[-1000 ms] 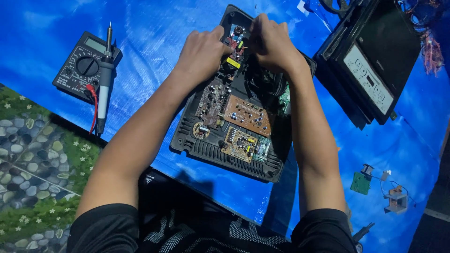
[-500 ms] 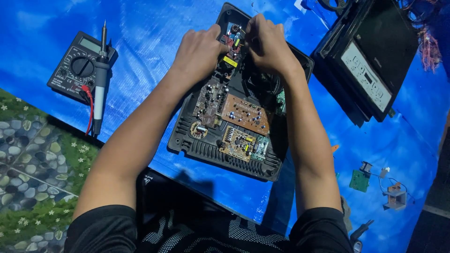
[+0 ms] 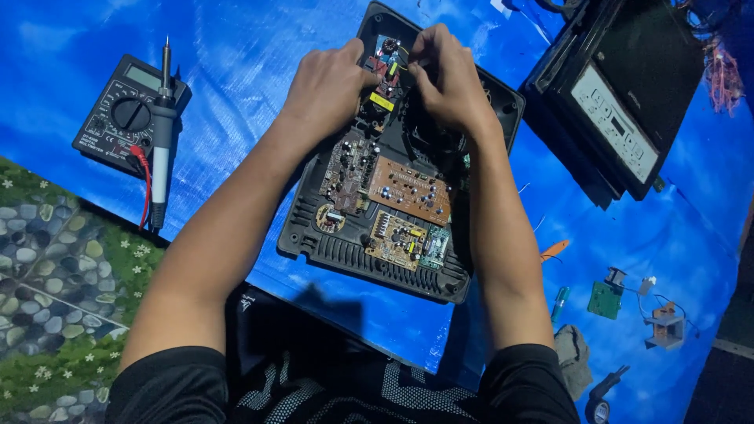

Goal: The person works on an open electronic device, manipulating wires and components on the circuit board. They use a multimeter to test connections and handle various small parts and tools on the blue work surface.

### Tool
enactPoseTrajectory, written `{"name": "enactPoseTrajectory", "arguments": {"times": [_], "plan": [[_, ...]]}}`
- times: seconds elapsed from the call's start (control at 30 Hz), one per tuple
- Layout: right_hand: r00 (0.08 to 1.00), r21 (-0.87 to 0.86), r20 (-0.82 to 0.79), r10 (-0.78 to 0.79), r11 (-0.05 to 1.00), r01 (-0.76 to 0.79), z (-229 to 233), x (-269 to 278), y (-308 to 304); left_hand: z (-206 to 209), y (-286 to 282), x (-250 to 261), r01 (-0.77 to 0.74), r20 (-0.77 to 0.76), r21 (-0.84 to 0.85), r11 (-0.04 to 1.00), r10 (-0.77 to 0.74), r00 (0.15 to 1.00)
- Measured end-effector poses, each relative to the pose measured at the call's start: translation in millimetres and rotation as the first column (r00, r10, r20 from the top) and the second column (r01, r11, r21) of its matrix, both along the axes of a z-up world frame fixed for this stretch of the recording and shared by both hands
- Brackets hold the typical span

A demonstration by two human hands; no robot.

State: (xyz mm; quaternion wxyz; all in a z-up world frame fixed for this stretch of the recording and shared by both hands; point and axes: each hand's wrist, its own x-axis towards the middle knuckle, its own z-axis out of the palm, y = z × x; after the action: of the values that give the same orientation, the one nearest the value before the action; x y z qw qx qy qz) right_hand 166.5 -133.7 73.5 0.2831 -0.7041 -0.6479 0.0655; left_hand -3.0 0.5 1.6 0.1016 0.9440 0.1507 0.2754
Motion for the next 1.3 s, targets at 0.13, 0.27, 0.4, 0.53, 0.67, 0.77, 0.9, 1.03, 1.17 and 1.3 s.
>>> {"name": "enactPoseTrajectory", "arguments": {"times": [0.13,0.27,0.4,0.53,0.67,0.77,0.9,1.03,1.17,1.3], "plan": [[0.997,0.002,-0.071,0.015,1.0,-0.015,-5.0,5.0,-0.5,1.0,3.4,-4.8,0.035,0.07,-0.12,0.992,-0.027,0.997],[0.993,-0.003,-0.118,0.005,1.0,-0.006,-8.2,5.8,-2.7,13.5,2.0,-11.1,-0.025,0.33,-0.048,0.999,0.039,0.943],[0.991,0.04,-0.13,0.03,0.999,-0.025,-5.2,6.4,-3.1,49.8,-3.8,-19.4,-0.048,0.516,0.084,0.995,-0.002,0.857],[0.989,0.043,-0.149,0.015,0.999,-0.009,-2.9,5.7,-6.0,46.3,-12.7,-10.2,-0.017,0.534,0.045,0.999,-0.01,0.845],[0.989,0.057,-0.148,0.027,0.998,-0.019,-3.9,9.8,-5.6,44.9,-18.5,7.0,-0.046,0.449,0.13,0.99,-0.018,0.893],[0.989,0.065,-0.145,0.034,0.998,-0.025,-6.9,13.2,-7.4,33.8,-16.1,21.9,-0.082,0.373,0.154,0.985,0.018,0.928],[0.986,0.067,-0.162,0.034,0.997,-0.023,-5.7,11.7,-7.2,23.6,-6.0,28.3,-0.081,0.311,0.218,0.973,0.01,0.95],[0.979,0.056,-0.198,0.051,0.998,-0.04,-4.2,11.6,-5.1,20.6,0.3,22.7,-0.06,0.3,0.156,0.986,0.011,0.954],[0.983,0.081,-0.171,0.064,0.995,-0.051,2.7,5.6,-4.7,16.3,-4.7,20.6,-0.048,0.279,0.047,0.998,0.033,0.96],[0.988,0.11,-0.14,0.063,0.993,-0.048,15.5,-4.2,-6.7,18.1,-11.5,23.2,-0.008,0.297,-0.066,0.998,0.028,0.954]]}}
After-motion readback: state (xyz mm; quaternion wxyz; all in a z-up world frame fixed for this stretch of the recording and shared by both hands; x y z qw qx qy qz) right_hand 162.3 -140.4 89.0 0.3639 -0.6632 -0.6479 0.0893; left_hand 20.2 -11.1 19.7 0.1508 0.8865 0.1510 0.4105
